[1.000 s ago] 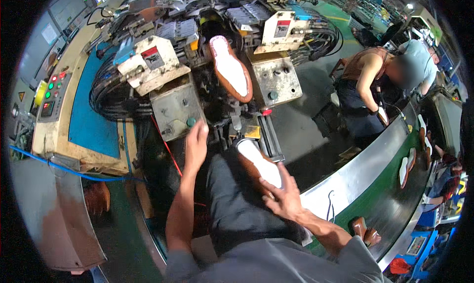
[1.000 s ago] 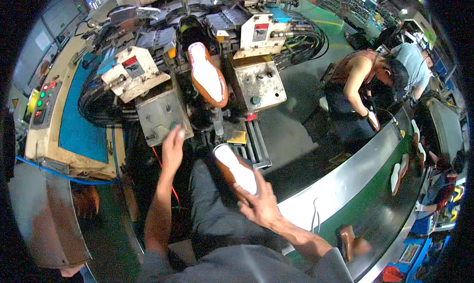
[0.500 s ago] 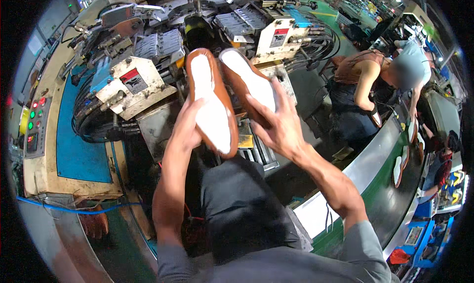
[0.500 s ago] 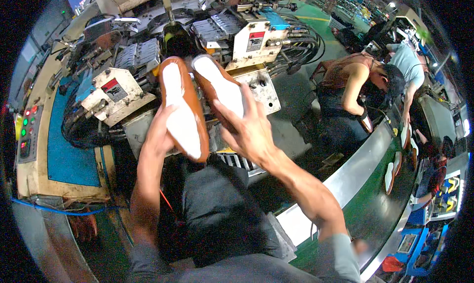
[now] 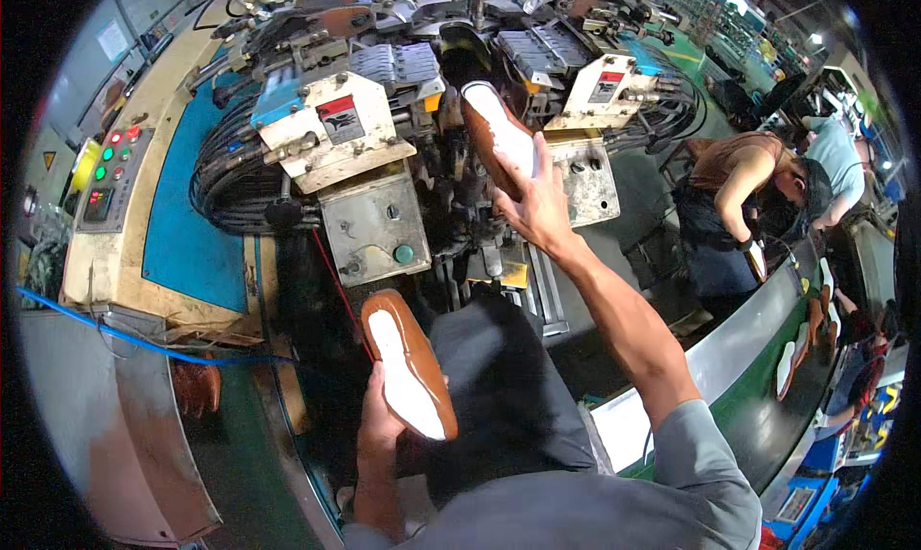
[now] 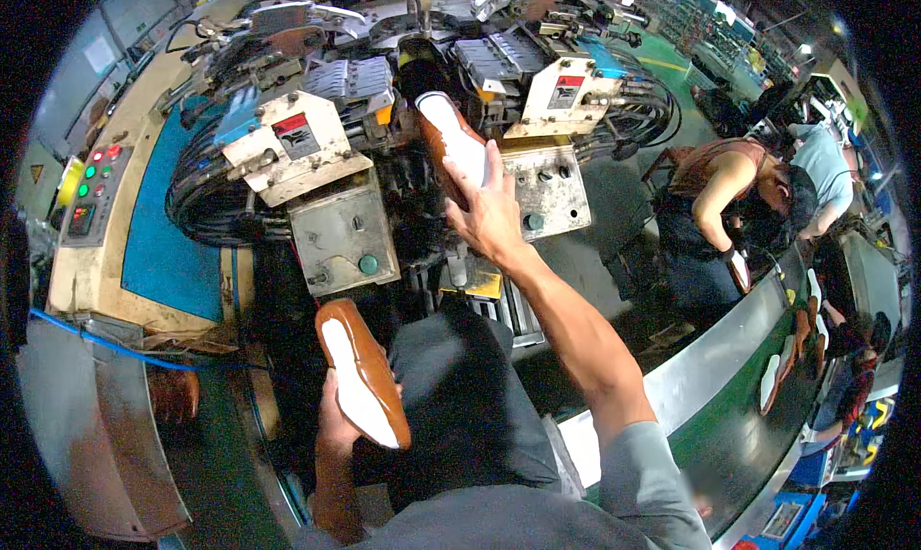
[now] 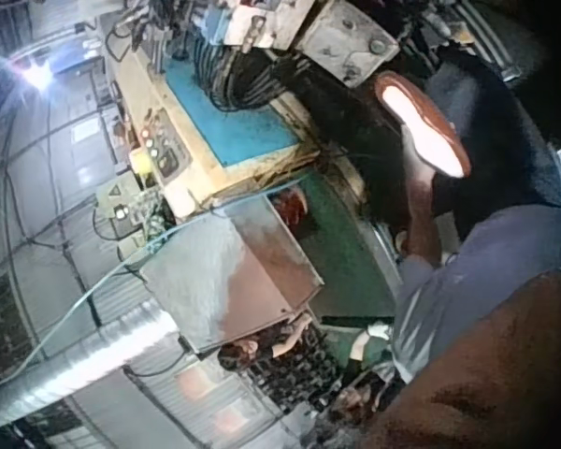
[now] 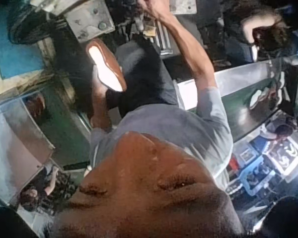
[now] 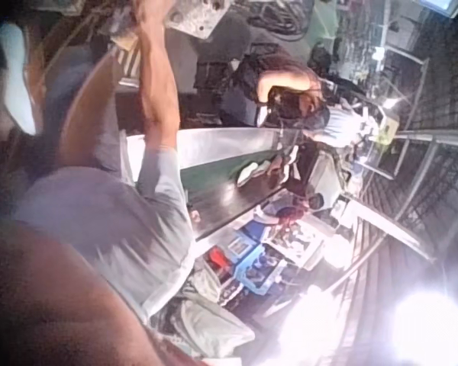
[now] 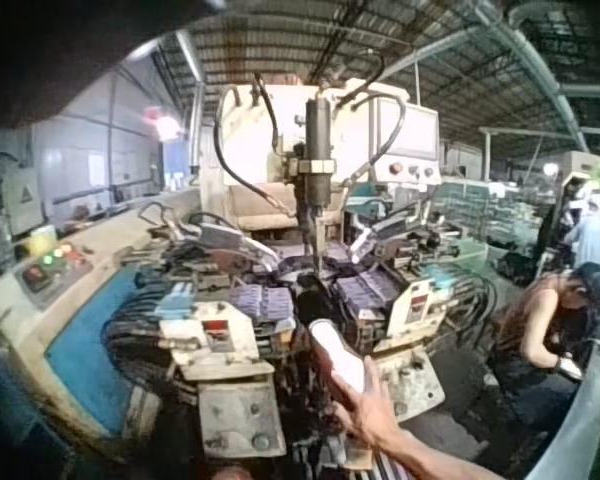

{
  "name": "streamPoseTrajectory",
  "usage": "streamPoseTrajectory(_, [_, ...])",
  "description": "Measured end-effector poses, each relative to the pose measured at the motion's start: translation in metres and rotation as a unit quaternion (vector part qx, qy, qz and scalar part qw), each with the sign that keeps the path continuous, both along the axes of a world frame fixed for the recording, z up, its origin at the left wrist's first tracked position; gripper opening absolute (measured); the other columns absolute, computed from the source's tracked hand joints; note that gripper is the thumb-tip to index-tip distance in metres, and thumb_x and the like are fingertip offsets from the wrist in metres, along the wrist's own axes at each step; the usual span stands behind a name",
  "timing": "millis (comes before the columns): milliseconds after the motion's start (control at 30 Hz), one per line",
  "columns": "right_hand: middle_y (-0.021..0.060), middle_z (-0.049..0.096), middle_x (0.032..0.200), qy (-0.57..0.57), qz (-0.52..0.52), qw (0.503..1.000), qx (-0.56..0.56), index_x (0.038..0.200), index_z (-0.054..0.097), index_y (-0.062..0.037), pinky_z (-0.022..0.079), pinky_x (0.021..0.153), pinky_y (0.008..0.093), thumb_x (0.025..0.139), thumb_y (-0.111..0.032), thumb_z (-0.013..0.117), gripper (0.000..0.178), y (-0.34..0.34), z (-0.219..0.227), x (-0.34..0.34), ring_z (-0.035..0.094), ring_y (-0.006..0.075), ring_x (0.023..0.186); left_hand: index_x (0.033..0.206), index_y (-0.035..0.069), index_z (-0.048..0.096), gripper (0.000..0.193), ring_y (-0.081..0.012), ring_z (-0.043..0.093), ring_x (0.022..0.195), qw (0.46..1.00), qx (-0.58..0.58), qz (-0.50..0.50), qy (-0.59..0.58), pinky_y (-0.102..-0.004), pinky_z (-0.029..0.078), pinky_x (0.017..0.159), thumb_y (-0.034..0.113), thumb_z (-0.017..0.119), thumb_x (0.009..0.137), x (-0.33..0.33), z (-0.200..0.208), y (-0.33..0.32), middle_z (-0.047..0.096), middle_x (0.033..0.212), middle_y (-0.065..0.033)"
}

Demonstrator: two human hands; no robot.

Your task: Placing shoe uppers onto a machine for processing and moving them along a conveyor belt in a factory.

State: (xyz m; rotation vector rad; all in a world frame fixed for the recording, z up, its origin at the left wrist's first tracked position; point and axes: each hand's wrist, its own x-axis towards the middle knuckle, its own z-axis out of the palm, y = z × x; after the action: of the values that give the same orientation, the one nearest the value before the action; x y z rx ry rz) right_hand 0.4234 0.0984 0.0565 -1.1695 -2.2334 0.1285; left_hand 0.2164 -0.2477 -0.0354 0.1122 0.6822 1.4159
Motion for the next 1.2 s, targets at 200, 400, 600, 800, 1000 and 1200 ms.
streamPoseTrajectory(200, [0.0479, 0.01, 0.163, 0.015, 0.044, 0.997, 0.059, 0.162, 0.042, -0.0177, 0.027, 0.123, 0.0649, 0.089, -0.023, 0.075, 0.081, -0.026, -0.011, -0.032, 0.02, 0.0658, 0.15, 0.161, 0.004, 0.034, 0.078, -0.048, 0.063, 0.127, 0.999, 0.026, -0.016, 0.016, -0.0686, 0.051, 0.109, 0.057, 0.05, 0.107, 0.016, -0.012, -0.011, 0.055, 0.153, -0.0217])
streamPoseTrajectory(400, [0.0389, 0.013, 0.167, 0.008, 0.02, 0.999, 0.047, 0.164, 0.038, -0.0218, 0.035, 0.119, 0.064, 0.092, -0.019, 0.073, 0.08, -0.031, -0.018, -0.034, 0.028, 0.0638, 0.144, 0.162, 0.003, 0.033, 0.082, -0.0454, 0.059, 0.133, 0.997, 0.058, -0.035, 0.042, -0.0703, 0.047, 0.113, 0.057, 0.056, 0.104, 0.029, 0.01, 0.011, 0.054, 0.153, -0.0219])
streamPoseTrajectory(600, [0.0368, 0.017, 0.165, 0.013, 0.006, 0.998, 0.061, 0.163, 0.039, -0.0275, 0.052, 0.102, 0.0621, 0.091, -0.024, 0.073, 0.079, 0.019, -0.014, -0.058, 0.048, 0.0592, 0.122, 0.162, 0.0, 0.03, 0.084, -0.0483, 0.063, 0.127, 0.997, 0.056, -0.055, -0.03, -0.0657, 0.051, 0.109, 0.053, 0.058, 0.102, 0.041, 0.028, 0.035, 0.055, 0.151, -0.0244])
streamPoseTrajectory(800, [0.037, 0.036, 0.153, 0.032, 0.018, 0.989, 0.141, 0.155, 0.047, -0.0142, 0.053, 0.093, 0.0588, 0.092, -0.026, 0.071, 0.069, 0.082, 0.005, -0.088, 0.054, 0.0547, 0.115, 0.162, -0.001, 0.03, 0.081, -0.0469, 0.061, 0.131, 0.989, 0.047, -0.079, -0.114, -0.0672, 0.049, 0.11, 0.047, 0.059, 0.103, 0.041, 0.012, 0.064, 0.053, 0.153, -0.0245])
streamPoseTrajectory(1000, [0.0433, 0.031, 0.154, 0.018, 0.035, 0.997, 0.073, 0.158, 0.042, -0.0104, 0.05, 0.094, 0.06, 0.093, -0.02, 0.068, 0.071, 0.078, 0.037, -0.103, 0.055, 0.0585, 0.108, 0.161, -0.002, 0.031, 0.08, -0.0485, 0.067, 0.121, 0.998, -0.008, -0.022, 0.062, -0.0647, 0.054, 0.105, 0.046, 0.06, 0.103, 0.04, 0.001, 0.084, 0.059, 0.145, -0.0272])
streamPoseTrajectory(1200, [0.043, 0.03, 0.154, 0.007, -0.005, 0.996, 0.09, 0.158, 0.043, -0.0117, 0.05, 0.094, 0.0612, 0.092, -0.018, 0.066, 0.07, 0.094, 0.043, -0.101, 0.055, 0.0594, 0.108, 0.159, -0.001, 0.034, 0.073, -0.0478, 0.069, 0.119, 0.99, -0.008, -0.002, 0.141, -0.0606, 0.055, 0.106, 0.039, 0.06, 0.105, 0.044, -0.013, 0.093, 0.06, 0.143, -0.0253])
